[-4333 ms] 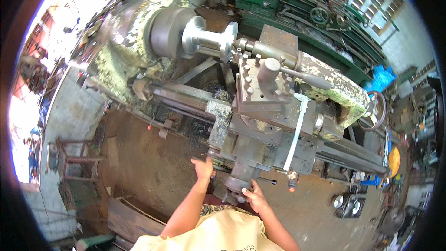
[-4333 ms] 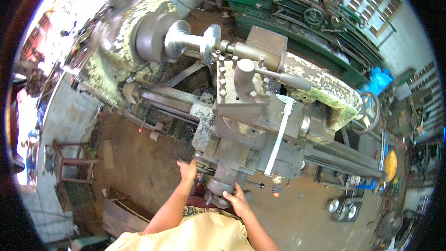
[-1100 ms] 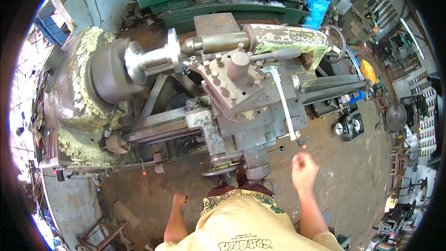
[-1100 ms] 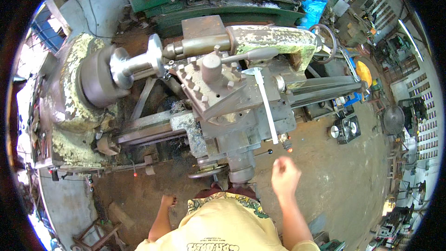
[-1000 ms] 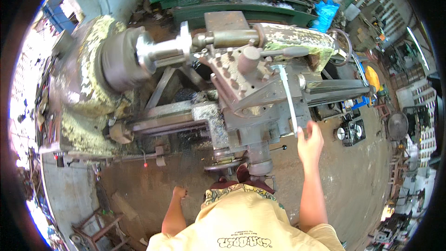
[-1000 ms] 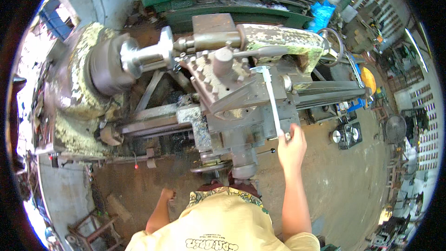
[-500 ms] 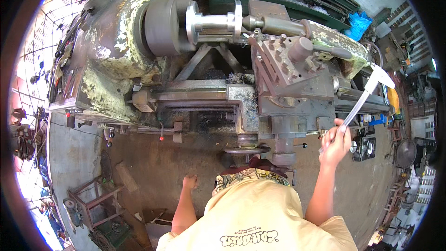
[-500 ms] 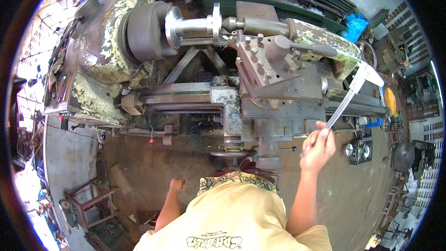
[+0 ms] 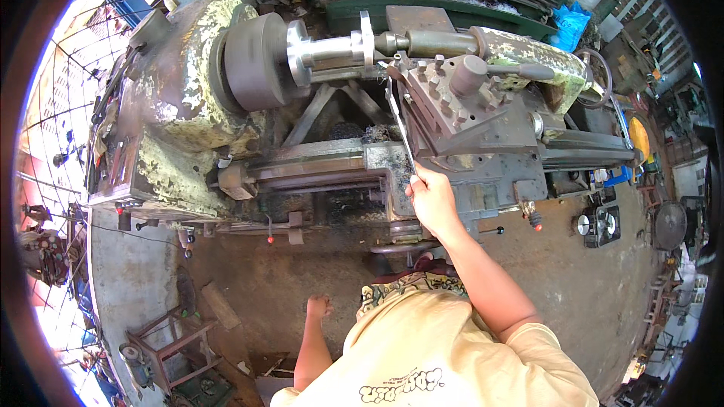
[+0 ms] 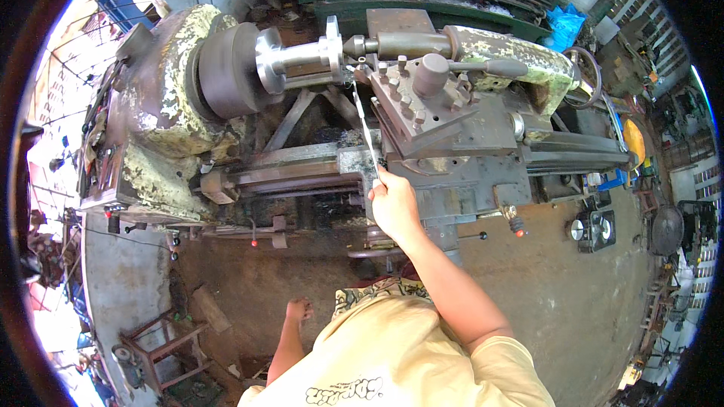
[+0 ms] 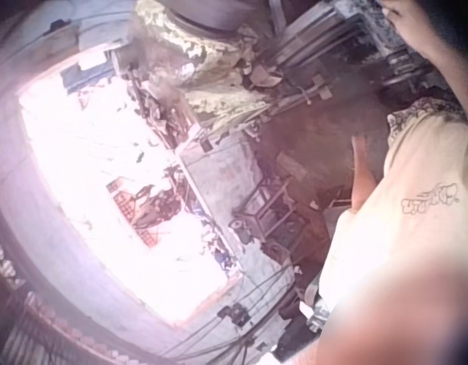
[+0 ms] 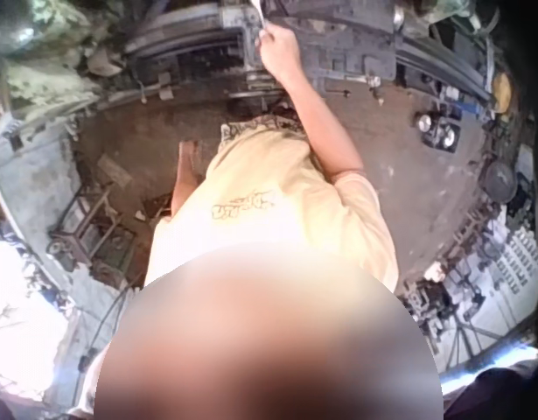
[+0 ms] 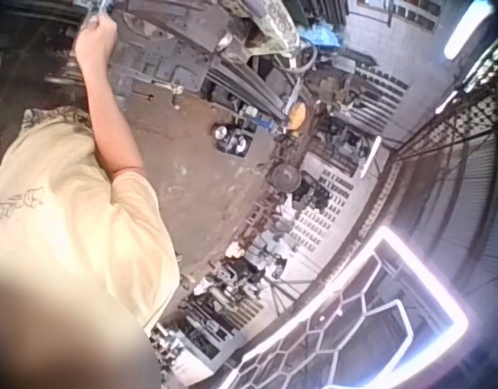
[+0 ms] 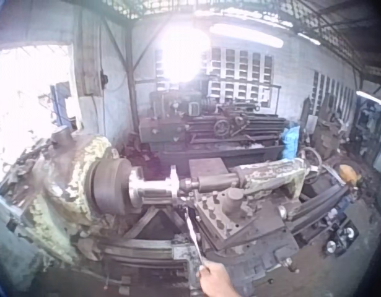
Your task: The person operates a lathe and repeatedly measures a rotating metal workpiece with a caliper. They adjust the lathe controls between measurements and reposition the caliper to check different sections of the part.
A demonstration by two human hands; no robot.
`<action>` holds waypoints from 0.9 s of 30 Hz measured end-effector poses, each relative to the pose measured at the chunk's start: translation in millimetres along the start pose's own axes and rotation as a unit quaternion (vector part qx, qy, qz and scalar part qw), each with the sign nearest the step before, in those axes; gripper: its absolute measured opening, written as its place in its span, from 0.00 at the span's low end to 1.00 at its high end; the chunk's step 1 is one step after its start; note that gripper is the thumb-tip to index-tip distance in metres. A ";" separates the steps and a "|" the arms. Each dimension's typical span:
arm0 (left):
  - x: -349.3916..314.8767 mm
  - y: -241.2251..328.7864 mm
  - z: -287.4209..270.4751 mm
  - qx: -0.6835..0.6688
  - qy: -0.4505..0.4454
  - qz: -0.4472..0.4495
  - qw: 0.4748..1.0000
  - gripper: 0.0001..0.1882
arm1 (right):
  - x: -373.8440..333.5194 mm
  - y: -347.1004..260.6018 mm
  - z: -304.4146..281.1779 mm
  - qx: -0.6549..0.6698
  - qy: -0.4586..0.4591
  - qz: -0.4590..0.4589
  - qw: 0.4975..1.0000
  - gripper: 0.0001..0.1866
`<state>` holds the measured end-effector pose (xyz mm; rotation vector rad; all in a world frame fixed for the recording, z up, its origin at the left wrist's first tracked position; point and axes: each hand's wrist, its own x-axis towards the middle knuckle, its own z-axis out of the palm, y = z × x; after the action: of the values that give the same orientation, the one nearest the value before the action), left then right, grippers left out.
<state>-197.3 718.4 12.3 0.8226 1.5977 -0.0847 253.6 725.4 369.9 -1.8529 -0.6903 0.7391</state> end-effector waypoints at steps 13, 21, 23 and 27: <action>-0.9 -26.4 -3.7 0.005 -0.058 -0.075 0.995 0.12 | 37.2 -20.9 4.5 0.028 0.022 -0.001 0.999 0.15; 10.3 -25.4 6.5 0.020 -0.046 -0.087 0.995 0.08 | 33.9 -23.0 0.7 -0.017 0.019 -0.080 0.997 0.13; 9.9 -9.6 15.0 0.018 -0.028 -0.047 0.998 0.07 | 21.3 -14.4 -0.5 0.001 0.000 -0.039 0.999 0.15; 3.4 16.9 23.0 0.026 -0.028 0.015 0.999 0.09 | 16.5 -10.5 -1.7 0.000 0.008 -0.004 1.000 0.17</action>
<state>-168.7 721.0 10.8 0.8775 1.5355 -0.1260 264.2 740.2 377.1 -1.8529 -0.6875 0.7195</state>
